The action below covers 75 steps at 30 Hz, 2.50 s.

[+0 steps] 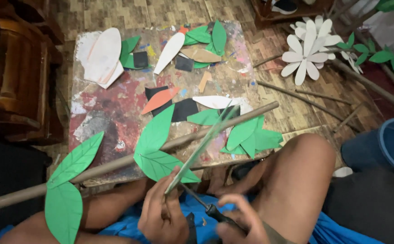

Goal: The person is crafting a large decorative flower by cutting out green foam leaves and white petals and attaching them to a wooden stick.

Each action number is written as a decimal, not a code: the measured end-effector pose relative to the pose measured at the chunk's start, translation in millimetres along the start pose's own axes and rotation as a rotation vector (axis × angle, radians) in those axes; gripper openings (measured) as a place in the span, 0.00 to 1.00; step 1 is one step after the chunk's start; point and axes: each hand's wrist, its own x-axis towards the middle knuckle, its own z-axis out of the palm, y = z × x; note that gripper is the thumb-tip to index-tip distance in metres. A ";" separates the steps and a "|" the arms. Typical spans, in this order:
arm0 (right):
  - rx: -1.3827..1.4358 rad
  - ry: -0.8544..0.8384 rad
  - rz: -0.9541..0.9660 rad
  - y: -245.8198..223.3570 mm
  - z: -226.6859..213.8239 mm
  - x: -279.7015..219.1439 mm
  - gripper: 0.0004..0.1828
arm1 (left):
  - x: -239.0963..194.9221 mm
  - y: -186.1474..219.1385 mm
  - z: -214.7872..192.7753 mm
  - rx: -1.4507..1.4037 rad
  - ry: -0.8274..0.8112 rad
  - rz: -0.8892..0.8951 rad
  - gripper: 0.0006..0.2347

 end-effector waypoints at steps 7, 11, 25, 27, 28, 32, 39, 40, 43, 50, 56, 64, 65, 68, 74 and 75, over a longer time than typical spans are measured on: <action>-1.158 0.423 -0.769 -25.9 31.4 11.4 0.18 | -5.5 -3.8 2.8 -0.012 -0.008 0.108 0.10; 0.029 -0.096 0.297 11.8 -8.8 15.7 0.11 | -1.6 -12.8 -3.9 -0.088 -0.075 0.053 0.11; -0.116 0.500 0.094 79.3 -59.9 4.8 0.04 | -40.4 -66.3 5.4 -0.423 0.001 -0.564 0.16; 0.194 0.453 0.004 56.2 -68.6 6.7 0.06 | -60.9 -75.1 9.2 -0.452 -0.129 -0.651 0.14; 0.506 0.401 -0.088 44.3 -73.0 8.0 0.10 | -70.9 -79.4 11.3 -0.481 -0.263 -0.735 0.13; 0.512 0.430 -0.227 27.9 -82.0 4.3 0.10 | -131.3 -103.7 25.9 -0.716 -0.444 -0.819 0.08; 0.439 0.550 -0.098 6.7 -74.1 6.6 0.06 | -127.2 -133.7 13.9 -0.754 -0.829 -0.950 0.09; 0.457 0.525 -0.076 3.9 -73.0 7.9 0.06 | -119.9 -137.9 11.8 -0.730 -0.942 -0.916 0.10; 0.417 0.516 -0.064 15.7 -74.8 7.4 0.06 | -84.9 -93.7 12.1 -0.506 -0.810 -0.728 0.19; 0.377 0.613 -0.069 20.1 -63.4 11.1 0.06 | -90.1 -96.7 28.0 -0.329 -0.391 -0.722 0.16; 0.251 0.697 -0.171 13.3 -49.4 13.4 0.08 | -51.9 -74.0 28.3 -0.292 -0.406 -0.839 0.12; 0.227 0.780 -0.259 14.1 -39.9 3.3 0.11 | -32.6 -68.1 35.7 -0.654 -0.349 -1.004 0.11; 0.228 0.783 -0.263 17.8 -39.1 0.8 0.11 | -34.8 -72.9 36.0 -0.655 -0.354 -1.002 0.11; 0.220 0.849 -0.283 23.8 -35.5 -1.2 0.11 | -34.3 -83.2 38.9 -0.819 -0.223 -1.142 0.11; 0.239 0.907 -0.305 14.7 -22.2 11.8 0.12 | -24.3 -87.6 50.1 -1.075 -0.134 -1.097 0.09; 0.271 0.894 -0.285 11.5 -22.7 15.8 0.11 | -22.1 -89.4 54.0 -1.081 -0.124 -1.100 0.09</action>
